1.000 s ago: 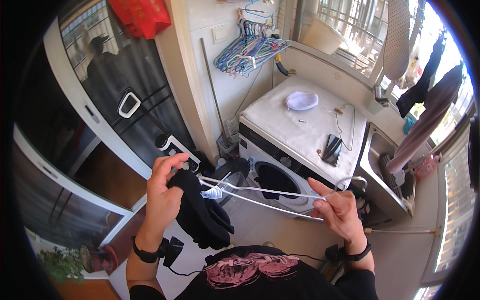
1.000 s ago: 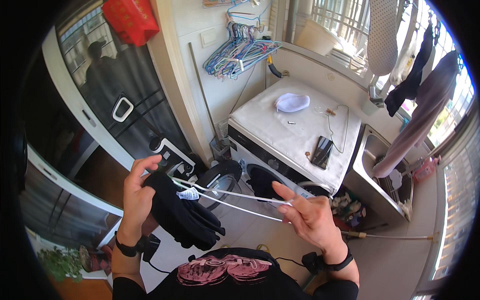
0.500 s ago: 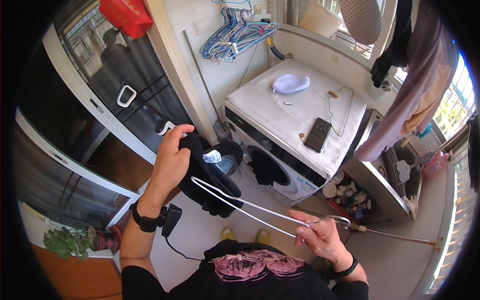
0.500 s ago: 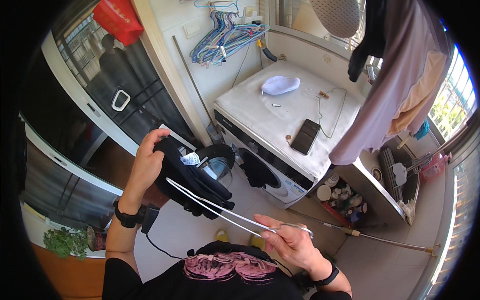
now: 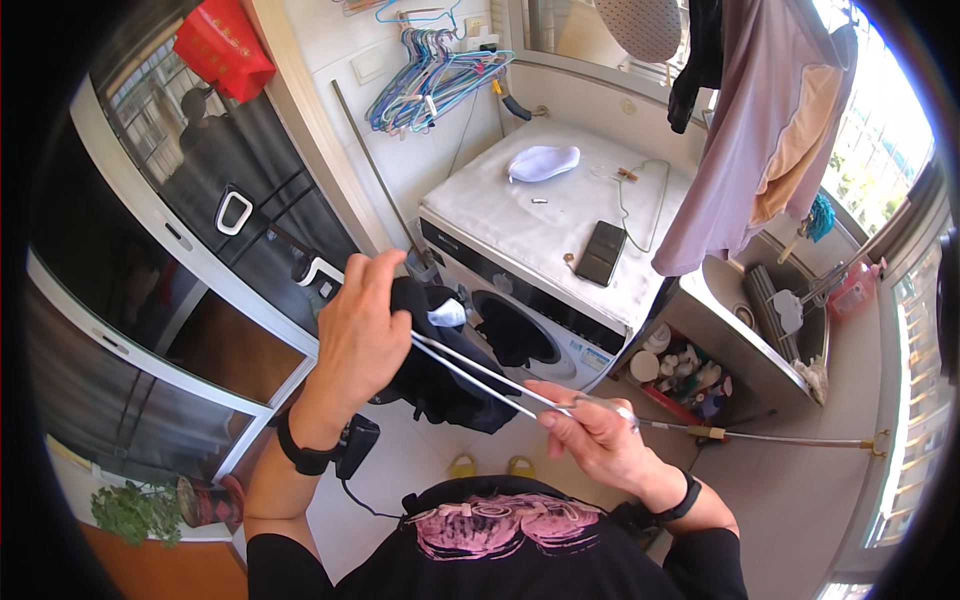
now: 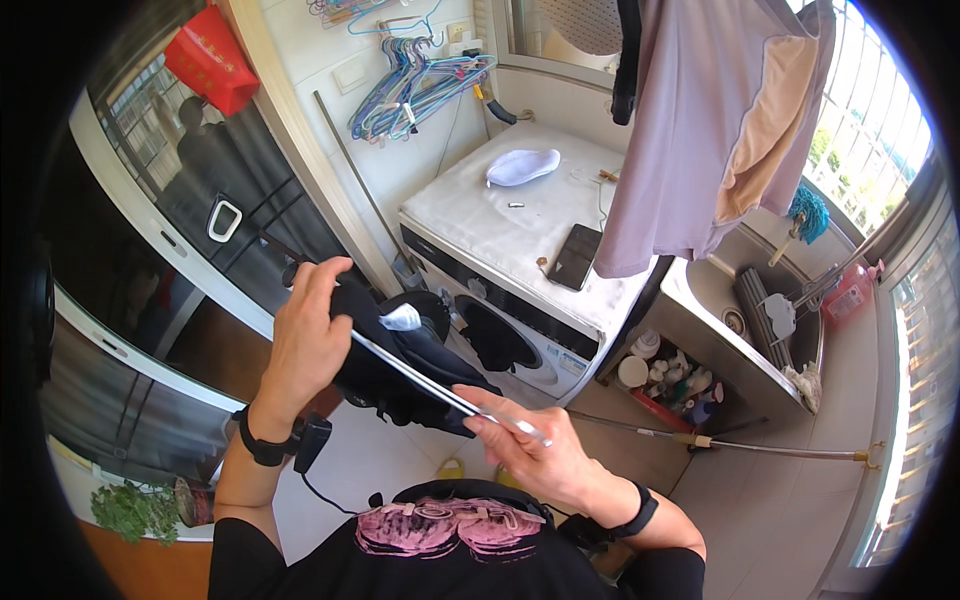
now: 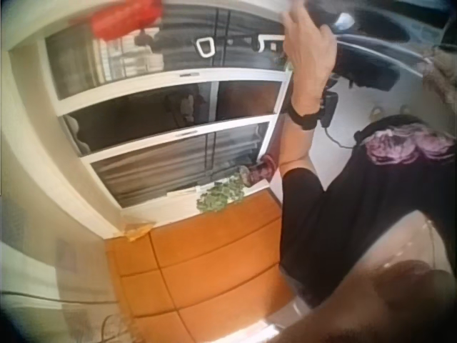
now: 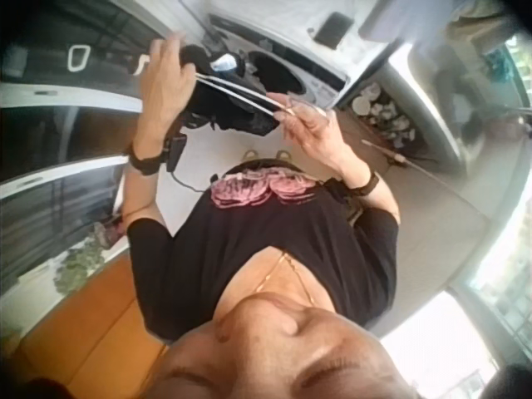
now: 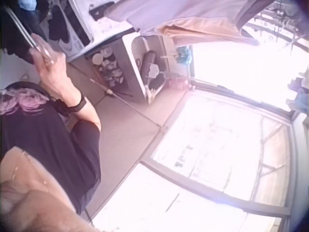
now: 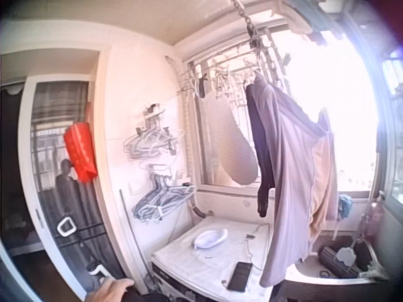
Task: Hanging clothes to dry on a balcony using a laundry pole.
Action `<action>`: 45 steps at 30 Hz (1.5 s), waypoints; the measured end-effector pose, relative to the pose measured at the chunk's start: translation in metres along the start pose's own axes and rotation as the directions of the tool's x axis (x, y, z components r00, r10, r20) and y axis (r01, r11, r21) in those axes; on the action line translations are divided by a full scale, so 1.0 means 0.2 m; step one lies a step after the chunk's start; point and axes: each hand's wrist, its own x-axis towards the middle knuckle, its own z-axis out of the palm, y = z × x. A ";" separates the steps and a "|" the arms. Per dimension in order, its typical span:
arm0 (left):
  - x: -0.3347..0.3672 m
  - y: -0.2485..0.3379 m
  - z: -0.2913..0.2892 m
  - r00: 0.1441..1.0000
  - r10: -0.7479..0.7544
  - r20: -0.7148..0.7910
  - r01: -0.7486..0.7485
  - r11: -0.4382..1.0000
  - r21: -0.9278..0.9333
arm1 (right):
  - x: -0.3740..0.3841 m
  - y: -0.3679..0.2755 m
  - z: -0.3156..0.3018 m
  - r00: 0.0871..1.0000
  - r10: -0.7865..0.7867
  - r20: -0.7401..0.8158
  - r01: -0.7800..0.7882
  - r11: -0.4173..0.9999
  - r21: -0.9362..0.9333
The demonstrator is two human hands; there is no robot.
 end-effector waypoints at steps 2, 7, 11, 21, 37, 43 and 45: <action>0.00 0.02 -0.02 1.000 0.023 0.020 -0.022 0.998 -0.051 | 0.03 0.02 0.05 0.998 -0.030 -0.051 0.035 0.995 0.093; 0.01 0.01 -0.17 0.956 0.277 0.096 -0.277 0.961 -0.005 | 0.05 0.01 0.00 0.984 -0.085 -0.155 0.109 0.983 0.148; 0.04 0.02 -0.24 0.834 0.551 0.028 -0.550 0.827 0.116 | 0.08 -0.03 -0.06 0.965 -0.196 -0.171 0.216 0.971 0.103; 0.05 -0.05 -0.26 0.829 0.534 -0.166 -0.515 0.845 0.147 | 0.05 0.00 0.04 0.464 -0.869 -0.171 0.647 0.465 -0.604; -0.06 -0.10 -0.41 0.885 0.387 -0.258 -0.367 0.922 0.122 | 0.41 0.68 0.39 0.967 0.210 0.143 -0.158 0.938 -0.310; -0.27 -0.39 -0.39 0.929 0.308 -0.203 -0.263 0.939 0.222 | 0.49 0.42 -0.07 0.874 0.428 0.228 -0.472 0.859 0.196; -0.35 -0.44 -0.40 0.949 0.257 -0.182 -0.225 0.958 0.176 | 0.50 0.34 -0.16 0.887 0.416 0.200 -0.442 0.891 0.105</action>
